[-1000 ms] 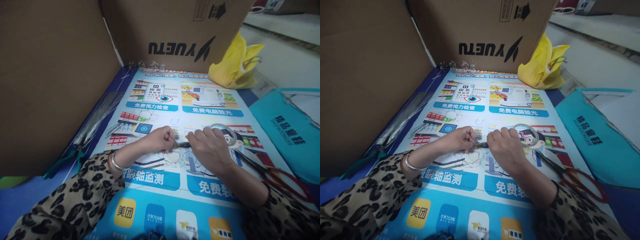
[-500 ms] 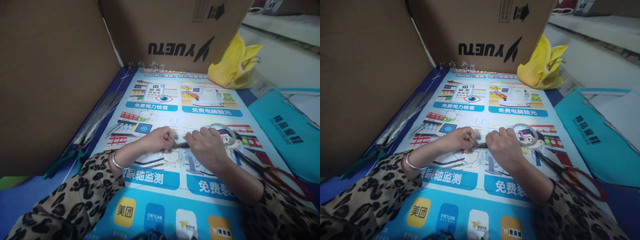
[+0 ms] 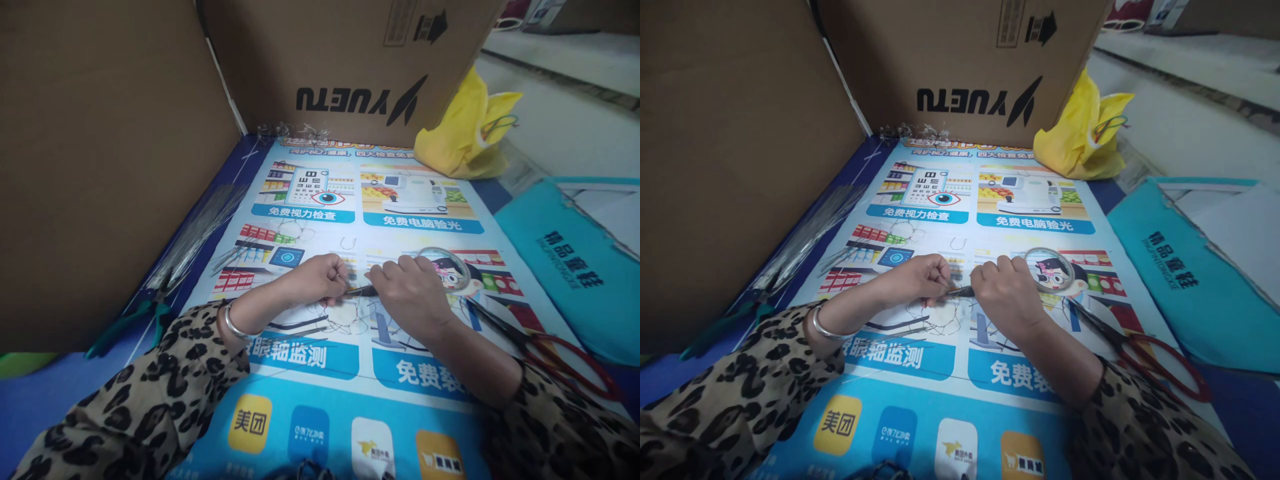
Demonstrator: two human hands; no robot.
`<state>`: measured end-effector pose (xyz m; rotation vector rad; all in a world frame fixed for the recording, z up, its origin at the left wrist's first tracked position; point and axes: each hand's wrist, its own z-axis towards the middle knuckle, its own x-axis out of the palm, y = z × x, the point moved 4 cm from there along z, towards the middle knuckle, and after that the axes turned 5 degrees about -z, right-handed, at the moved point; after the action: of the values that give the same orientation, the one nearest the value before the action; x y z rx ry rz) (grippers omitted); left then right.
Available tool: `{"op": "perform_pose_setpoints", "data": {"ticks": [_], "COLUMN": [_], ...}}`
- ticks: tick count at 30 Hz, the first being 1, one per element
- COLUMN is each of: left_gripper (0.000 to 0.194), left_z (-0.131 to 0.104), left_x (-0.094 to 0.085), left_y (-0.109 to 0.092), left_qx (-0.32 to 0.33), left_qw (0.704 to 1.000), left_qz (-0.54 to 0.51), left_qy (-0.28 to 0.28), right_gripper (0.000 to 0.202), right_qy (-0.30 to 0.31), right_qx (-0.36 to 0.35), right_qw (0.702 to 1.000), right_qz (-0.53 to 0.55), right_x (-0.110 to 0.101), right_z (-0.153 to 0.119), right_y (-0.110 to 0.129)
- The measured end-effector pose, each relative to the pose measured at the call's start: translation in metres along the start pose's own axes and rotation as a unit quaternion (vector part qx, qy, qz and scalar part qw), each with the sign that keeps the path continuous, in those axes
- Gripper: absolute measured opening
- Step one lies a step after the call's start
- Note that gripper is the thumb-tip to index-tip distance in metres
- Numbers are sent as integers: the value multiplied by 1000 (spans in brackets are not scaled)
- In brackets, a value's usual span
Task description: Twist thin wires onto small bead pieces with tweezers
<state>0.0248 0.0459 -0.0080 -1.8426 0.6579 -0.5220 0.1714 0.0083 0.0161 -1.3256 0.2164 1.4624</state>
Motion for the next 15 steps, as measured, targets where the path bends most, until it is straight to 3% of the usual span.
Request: {"op": "perform_pose_setpoints", "data": {"ticks": [15], "left_gripper": [19], "left_z": [0], "left_x": [-2], "left_y": [1], "left_qx": [11], "left_qw": [1000], "left_qz": [-6], "left_qy": [-6], "right_gripper": [15], "right_qy": [66], "right_qx": [31], "right_qw": [996], "right_qz": [48], "right_x": [7], "right_z": [-2], "right_y": [0]}}
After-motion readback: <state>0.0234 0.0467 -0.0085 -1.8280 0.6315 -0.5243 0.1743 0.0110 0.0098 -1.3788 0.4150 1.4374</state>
